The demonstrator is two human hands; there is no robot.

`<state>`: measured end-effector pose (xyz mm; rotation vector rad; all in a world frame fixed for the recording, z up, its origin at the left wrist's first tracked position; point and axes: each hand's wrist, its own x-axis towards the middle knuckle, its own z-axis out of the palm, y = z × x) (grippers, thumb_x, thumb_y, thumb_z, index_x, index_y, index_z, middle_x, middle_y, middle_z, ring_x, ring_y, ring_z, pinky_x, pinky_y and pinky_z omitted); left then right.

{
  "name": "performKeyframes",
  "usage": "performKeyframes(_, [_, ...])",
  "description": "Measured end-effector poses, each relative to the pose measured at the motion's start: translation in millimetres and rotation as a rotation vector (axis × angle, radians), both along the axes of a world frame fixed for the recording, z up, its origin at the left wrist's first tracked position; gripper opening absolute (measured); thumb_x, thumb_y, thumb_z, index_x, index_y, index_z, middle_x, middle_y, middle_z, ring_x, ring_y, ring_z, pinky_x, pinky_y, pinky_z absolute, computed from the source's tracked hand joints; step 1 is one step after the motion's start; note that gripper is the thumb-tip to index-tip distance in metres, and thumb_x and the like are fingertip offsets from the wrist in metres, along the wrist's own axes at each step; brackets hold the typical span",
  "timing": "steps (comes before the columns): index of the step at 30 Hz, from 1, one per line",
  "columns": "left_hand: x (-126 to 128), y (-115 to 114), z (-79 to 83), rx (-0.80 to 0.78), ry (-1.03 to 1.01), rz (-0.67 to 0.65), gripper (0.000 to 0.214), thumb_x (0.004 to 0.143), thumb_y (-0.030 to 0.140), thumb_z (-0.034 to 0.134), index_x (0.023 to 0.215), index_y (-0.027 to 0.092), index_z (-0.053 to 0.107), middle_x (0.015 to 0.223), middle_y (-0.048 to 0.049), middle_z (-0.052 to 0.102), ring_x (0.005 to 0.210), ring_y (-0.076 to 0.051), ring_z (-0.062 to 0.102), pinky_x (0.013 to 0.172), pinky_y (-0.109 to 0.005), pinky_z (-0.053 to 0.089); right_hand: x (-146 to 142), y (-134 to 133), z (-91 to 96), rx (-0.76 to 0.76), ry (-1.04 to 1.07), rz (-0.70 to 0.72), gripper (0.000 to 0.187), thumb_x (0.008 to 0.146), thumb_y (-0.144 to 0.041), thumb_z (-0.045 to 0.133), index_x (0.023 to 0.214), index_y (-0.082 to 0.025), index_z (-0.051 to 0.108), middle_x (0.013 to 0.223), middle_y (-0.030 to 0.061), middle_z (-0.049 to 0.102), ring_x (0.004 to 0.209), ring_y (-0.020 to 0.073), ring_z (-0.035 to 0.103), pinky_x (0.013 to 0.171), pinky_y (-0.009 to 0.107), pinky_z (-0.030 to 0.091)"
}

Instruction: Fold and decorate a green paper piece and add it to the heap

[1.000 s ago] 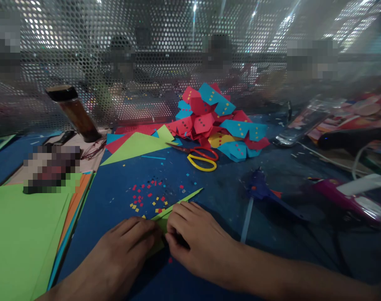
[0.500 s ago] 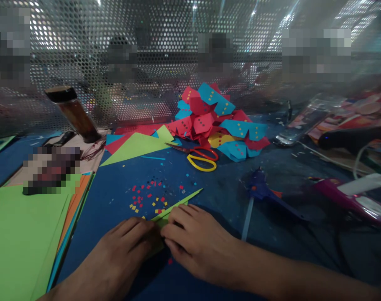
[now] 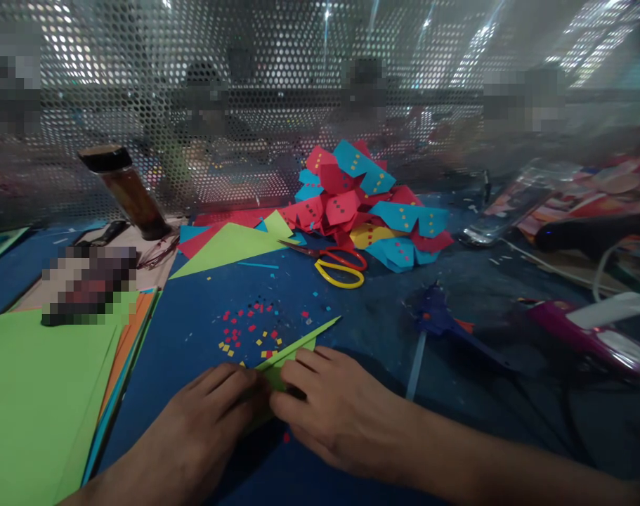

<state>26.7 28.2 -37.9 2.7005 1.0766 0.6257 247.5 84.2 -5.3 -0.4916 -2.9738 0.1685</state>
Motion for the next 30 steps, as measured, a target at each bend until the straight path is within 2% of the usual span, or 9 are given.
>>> performKeyframes(8, [-3.7, -1.5, -4.0, -0.081, 0.039, 0.008, 0.031, 0.093, 0.009, 0.037, 0.113, 0.018, 0.059, 0.105, -0.0084, 0.062, 0.091, -0.021, 0.056, 0.081, -0.038, 0.052, 3.6, -1.8, 2.5, 0.008, -0.017, 0.029, 0.004, 0.094, -0.023, 0.051, 0.095, -0.021, 0.054, 0.095, 0.0013, 0.058, 0.087, 0.0187, 0.049, 0.070, 0.033, 0.037])
performKeyframes(16, [-3.8, -1.2, -0.1, -0.063, 0.037, 0.002, 0.034, 0.093, 0.008, 0.037, 0.118, 0.017, 0.059, 0.110, -0.0097, 0.063, 0.096, -0.021, 0.058, 0.084, -0.036, 0.054, 6.2, -1.4, 4.6, 0.083, -0.019, 0.095, 0.003, 0.093, -0.021, 0.052, 0.095, -0.020, 0.054, 0.094, 0.0019, 0.057, 0.081, 0.0185, 0.045, 0.065, 0.033, 0.033])
performKeyframes(23, [-2.8, -1.7, 1.3, -0.007, 0.028, 0.018, 0.035, 0.093, 0.008, 0.037, 0.119, 0.018, 0.059, 0.109, -0.0090, 0.064, 0.094, -0.019, 0.060, 0.084, -0.034, 0.055, 5.8, -1.1, 5.7, 0.018, -0.019, 0.068, 0.004, 0.091, -0.024, 0.055, 0.094, -0.021, 0.055, 0.096, 0.0019, 0.059, 0.084, 0.0182, 0.048, 0.067, 0.032, 0.036])
performKeyframes(27, [-4.2, -3.1, -2.2, 0.005, 0.027, 0.027, 0.034, 0.093, 0.007, 0.037, 0.116, 0.017, 0.060, 0.108, -0.0095, 0.064, 0.095, -0.020, 0.060, 0.083, -0.036, 0.055, 5.9, -0.1, 5.2, -0.054, 0.016, -0.006, 0.007, 0.091, -0.023, 0.051, 0.093, -0.019, 0.056, 0.094, 0.0032, 0.060, 0.084, 0.0175, 0.049, 0.069, 0.031, 0.038])
performKeyframes(30, [-5.3, -3.2, -4.3, 0.000, 0.028, 0.024, 0.034, 0.093, 0.007, 0.037, 0.116, 0.017, 0.059, 0.107, -0.0099, 0.064, 0.096, -0.021, 0.060, 0.083, -0.038, 0.056, 6.3, 1.4, 5.0, -0.076, 0.007, -0.005, 0.009, 0.091, -0.023, 0.050, 0.095, -0.019, 0.056, 0.095, 0.0037, 0.061, 0.087, 0.0180, 0.050, 0.072, 0.032, 0.039])
